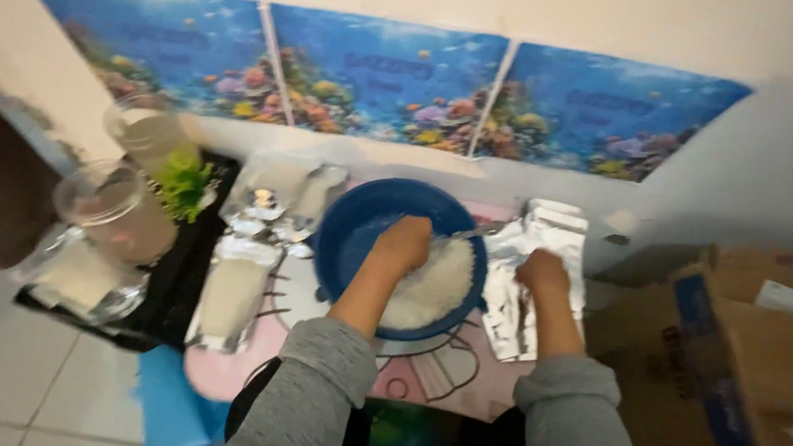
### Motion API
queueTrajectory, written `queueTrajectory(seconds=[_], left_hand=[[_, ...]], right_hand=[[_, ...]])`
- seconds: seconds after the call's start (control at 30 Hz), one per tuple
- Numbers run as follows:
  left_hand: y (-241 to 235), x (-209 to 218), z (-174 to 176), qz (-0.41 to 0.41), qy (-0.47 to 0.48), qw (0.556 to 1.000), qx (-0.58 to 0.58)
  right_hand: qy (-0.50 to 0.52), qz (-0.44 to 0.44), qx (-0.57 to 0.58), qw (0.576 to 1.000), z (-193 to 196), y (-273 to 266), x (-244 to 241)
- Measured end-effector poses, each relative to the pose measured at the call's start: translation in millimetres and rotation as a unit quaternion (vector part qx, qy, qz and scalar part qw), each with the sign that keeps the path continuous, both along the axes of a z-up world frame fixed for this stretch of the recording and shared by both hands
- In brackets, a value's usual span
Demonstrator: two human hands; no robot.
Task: Packaging white powder from a bowl into small plastic pouches using a spoon.
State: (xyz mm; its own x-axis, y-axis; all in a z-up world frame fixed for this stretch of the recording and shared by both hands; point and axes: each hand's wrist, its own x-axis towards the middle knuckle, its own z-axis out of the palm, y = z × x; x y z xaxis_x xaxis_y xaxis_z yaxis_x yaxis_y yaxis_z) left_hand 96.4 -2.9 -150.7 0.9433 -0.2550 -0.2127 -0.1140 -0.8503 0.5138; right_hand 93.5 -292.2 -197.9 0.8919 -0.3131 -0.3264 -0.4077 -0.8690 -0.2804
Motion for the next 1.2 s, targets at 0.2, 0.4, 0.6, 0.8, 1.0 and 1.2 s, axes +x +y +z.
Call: queueTrajectory(seconds=[0.2, 0.4, 0.6, 0.8, 1.0, 1.2], left_hand=[[-34.7, -47.9, 90.7, -0.017, 0.034, 0.999, -0.01], [-39.7, -21.8, 45.8, -0.049, -0.056, 0.997, 0.001], [-30.5, -48.6, 107.6, 0.007, 0.017, 0.995, -0.102], [-28.8, -88.3, 180.6, -0.003, 0.086, 0.913, -0.398], [-17.2, -84.6, 166.3, 0.064, -0.007, 0.784, -0.618], [21.5, -58.3, 120.4, 0.063, -0.042, 0.728, -0.681]], right_hand=[[0.06, -0.001, -0.029, 0.998, 56.4, 30.8, -53.0], [0.09, 0.023, -0.015, 0.996, 51.7, 13.8, -49.1], [-0.038, 0.016, 0.07, 0.997, 149.2, 13.2, -56.4], [-0.263, 0.076, -0.037, 0.961, 189.6, 69.9, -94.4], [-0.329, 0.213, 0.096, 0.915, 187.6, 154.5, -116.2], [-0.219, 0.199, 0.38, 0.876, 192.3, 176.4, -105.2]])
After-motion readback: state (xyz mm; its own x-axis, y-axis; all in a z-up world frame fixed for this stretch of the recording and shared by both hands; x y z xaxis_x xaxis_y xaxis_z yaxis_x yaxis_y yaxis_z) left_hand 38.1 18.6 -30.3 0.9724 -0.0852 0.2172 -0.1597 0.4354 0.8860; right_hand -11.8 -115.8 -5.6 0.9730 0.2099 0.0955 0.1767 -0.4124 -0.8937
